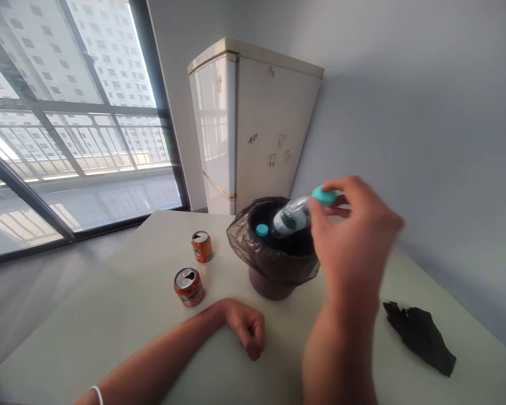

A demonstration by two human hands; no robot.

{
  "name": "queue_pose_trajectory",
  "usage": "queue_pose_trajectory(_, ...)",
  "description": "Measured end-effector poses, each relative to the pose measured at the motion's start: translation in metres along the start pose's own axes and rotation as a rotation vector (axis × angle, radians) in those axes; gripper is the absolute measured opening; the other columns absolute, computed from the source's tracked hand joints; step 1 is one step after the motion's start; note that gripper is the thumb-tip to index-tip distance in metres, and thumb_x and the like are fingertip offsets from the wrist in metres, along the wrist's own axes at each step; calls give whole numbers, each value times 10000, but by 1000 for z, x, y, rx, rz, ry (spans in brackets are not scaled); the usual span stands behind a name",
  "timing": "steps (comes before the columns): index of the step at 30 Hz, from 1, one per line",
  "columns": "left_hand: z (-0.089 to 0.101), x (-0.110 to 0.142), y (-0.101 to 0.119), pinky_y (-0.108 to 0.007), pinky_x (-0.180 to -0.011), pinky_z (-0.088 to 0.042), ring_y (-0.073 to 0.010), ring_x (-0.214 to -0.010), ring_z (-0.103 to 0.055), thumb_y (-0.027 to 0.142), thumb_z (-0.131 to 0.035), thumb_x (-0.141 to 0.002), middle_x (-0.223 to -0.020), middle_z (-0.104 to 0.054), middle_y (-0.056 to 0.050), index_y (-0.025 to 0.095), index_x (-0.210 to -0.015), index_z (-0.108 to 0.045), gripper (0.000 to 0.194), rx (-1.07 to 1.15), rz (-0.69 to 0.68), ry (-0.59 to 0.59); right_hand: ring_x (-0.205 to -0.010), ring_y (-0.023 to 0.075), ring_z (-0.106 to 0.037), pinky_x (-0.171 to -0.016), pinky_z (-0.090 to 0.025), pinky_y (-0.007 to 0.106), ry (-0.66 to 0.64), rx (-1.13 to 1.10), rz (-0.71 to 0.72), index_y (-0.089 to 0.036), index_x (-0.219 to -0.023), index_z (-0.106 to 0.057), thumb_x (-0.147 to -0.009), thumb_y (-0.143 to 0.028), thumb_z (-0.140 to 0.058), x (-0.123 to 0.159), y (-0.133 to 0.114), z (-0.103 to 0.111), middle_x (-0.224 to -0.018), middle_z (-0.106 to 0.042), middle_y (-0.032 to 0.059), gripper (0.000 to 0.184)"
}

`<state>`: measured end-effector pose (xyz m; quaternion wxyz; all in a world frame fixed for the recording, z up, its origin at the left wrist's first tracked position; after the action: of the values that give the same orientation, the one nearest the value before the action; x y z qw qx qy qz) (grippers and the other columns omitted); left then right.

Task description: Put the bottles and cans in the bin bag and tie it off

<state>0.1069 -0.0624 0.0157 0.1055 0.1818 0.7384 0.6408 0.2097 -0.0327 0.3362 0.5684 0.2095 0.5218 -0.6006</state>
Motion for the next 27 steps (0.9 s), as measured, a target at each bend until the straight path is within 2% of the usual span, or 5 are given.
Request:
queue_pose_trajectory(6, -1, -1, 0, -278, -502, -353, -100, -502, -350, 471, -886, -717, -559, -327, 23, 177, -479, -440, 585, -43, -46, -19, -724, 198, -641, -694, -463, 313, -469, 123, -42, -250, -912, -682, -815, -202, -683, 3, 19, -104, -793, -712, 18, 109)
queue_pose_trajectory(11, 1, -1, -6, -286, -529, -354, -103, -528, -349, 456, -895, -708, -569, -322, 25, 175, -495, -458, 562, -13, -21, -6, -646, 172, -598, -618, -404, 295, -719, 193, -69, -257, -850, -729, -825, -244, -670, 25, 27, -137, -793, -713, 29, 66)
queue_pose_trajectory(19, -2, 0, -3, -304, -520, -313, -106, -522, -311, 477, -904, -680, -560, -300, 28, 188, -476, -417, 602, 14, -11, 9, -667, 192, -626, -655, -417, 313, -670, 208, -35, -258, -860, -802, -884, -243, -619, 20, 24, -131, -793, -740, 51, 185)
queue_pose_trajectory(24, 3, -1, -7, -297, -531, -332, -106, -531, -325, 527, -886, -694, -556, -316, 26, 181, -473, -437, 609, 7, 6, 11, -710, 171, -628, -716, -437, 301, -306, 43, 51, -230, -926, -764, -937, -218, -584, 9, -32, -78, -823, -728, 25, 181)
queue_pose_trajectory(27, 1, -2, -12, -290, -516, -348, -104, -515, -345, 536, -912, -647, -537, -331, 25, 177, -464, -455, 609, -14, 23, -7, -734, 152, -617, -741, -451, 289, -448, -160, 167, -226, -939, -744, -964, -208, -569, 32, -81, -89, -848, -712, 14, 178)
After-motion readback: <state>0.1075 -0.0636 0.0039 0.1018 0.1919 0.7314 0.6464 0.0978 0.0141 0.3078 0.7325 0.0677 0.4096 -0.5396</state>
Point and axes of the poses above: each hand's wrist, its own x-axis away from the middle knuckle, its own z-axis out of the back of the hand, y = z × x, the point moved 10 cm from there along -x, towards the middle knuckle
